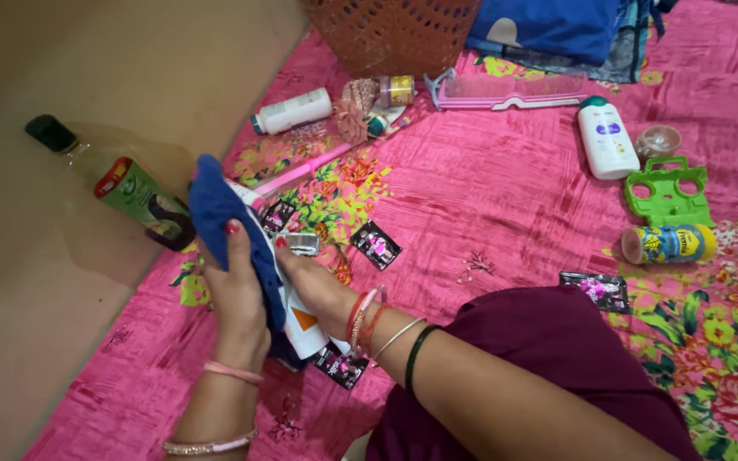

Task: The person sits on a bed and wipes various small items, including a yellow packet and a white tube, using a blue cloth. They repeatedly place the cleaned items onto a wall shelf and return to wipe more items from the bed.

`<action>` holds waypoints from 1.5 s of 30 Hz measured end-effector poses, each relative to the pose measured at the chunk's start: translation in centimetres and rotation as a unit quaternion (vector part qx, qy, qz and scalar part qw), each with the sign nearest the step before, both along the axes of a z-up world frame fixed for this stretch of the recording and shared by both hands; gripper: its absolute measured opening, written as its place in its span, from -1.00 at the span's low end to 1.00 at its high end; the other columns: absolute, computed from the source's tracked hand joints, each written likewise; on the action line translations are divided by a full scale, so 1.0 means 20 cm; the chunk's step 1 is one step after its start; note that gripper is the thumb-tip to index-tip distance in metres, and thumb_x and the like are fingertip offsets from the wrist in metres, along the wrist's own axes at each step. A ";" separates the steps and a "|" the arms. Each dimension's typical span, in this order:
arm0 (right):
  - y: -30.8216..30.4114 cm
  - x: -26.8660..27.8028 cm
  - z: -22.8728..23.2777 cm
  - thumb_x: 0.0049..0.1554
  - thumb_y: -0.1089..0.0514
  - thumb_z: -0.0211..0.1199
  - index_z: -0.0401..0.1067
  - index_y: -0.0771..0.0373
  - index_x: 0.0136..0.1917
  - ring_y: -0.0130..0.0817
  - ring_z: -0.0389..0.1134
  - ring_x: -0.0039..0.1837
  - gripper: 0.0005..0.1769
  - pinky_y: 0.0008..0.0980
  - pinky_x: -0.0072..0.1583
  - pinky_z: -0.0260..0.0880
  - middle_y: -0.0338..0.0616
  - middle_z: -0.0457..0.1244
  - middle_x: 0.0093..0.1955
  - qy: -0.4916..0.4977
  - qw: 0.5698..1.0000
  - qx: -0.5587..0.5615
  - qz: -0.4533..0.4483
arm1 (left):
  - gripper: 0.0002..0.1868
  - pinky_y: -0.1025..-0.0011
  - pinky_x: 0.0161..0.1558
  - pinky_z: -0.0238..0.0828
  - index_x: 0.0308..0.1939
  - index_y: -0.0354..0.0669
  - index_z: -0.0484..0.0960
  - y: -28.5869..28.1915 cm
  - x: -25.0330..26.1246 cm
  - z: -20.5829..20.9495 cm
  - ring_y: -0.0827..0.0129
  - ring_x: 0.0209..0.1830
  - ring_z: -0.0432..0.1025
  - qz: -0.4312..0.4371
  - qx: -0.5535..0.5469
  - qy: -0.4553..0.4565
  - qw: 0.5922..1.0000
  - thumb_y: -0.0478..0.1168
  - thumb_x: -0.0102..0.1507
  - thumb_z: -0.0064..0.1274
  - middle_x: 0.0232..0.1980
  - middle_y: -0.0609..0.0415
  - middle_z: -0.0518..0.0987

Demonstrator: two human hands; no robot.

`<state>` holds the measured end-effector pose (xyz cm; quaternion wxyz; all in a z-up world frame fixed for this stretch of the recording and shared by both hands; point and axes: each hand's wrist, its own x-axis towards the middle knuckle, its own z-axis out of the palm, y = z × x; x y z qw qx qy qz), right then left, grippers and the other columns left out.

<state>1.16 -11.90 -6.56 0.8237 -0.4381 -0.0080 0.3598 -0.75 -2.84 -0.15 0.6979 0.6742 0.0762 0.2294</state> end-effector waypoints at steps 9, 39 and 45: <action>-0.13 0.14 -0.09 0.37 -0.40 -0.19 0.41 0.16 0.35 -0.35 0.42 0.12 -0.30 -0.28 0.23 0.45 -0.16 0.37 0.21 0.074 0.983 0.147 -0.087 | -0.30 0.17 0.27 0.29 0.50 -0.22 0.24 -0.28 -0.22 0.03 -0.05 0.36 0.38 0.009 0.364 0.039 0.930 -0.16 0.30 0.06 0.39 -0.25 0.44; -0.13 0.28 -0.30 0.31 -0.15 0.10 0.49 0.19 0.22 -0.30 0.48 0.04 -0.56 -0.25 0.14 0.53 -0.13 0.42 0.10 0.085 0.966 0.226 -0.088 | -0.28 0.36 0.38 0.22 0.47 -0.35 0.27 -0.27 -0.16 0.03 0.21 0.45 0.34 -0.049 0.265 0.053 0.962 -0.18 0.28 0.13 0.52 -0.23 0.36; -0.07 0.14 -0.10 0.28 -0.24 0.06 0.46 0.19 0.22 -0.32 0.47 -0.07 -0.48 -0.23 0.04 0.56 -0.13 0.42 0.00 0.127 0.974 0.188 0.000 | -0.24 0.37 0.34 0.26 0.50 -0.40 0.21 -0.12 -0.05 0.04 0.22 0.38 0.39 -0.026 0.229 0.044 0.972 -0.20 0.28 0.13 0.47 -0.19 0.39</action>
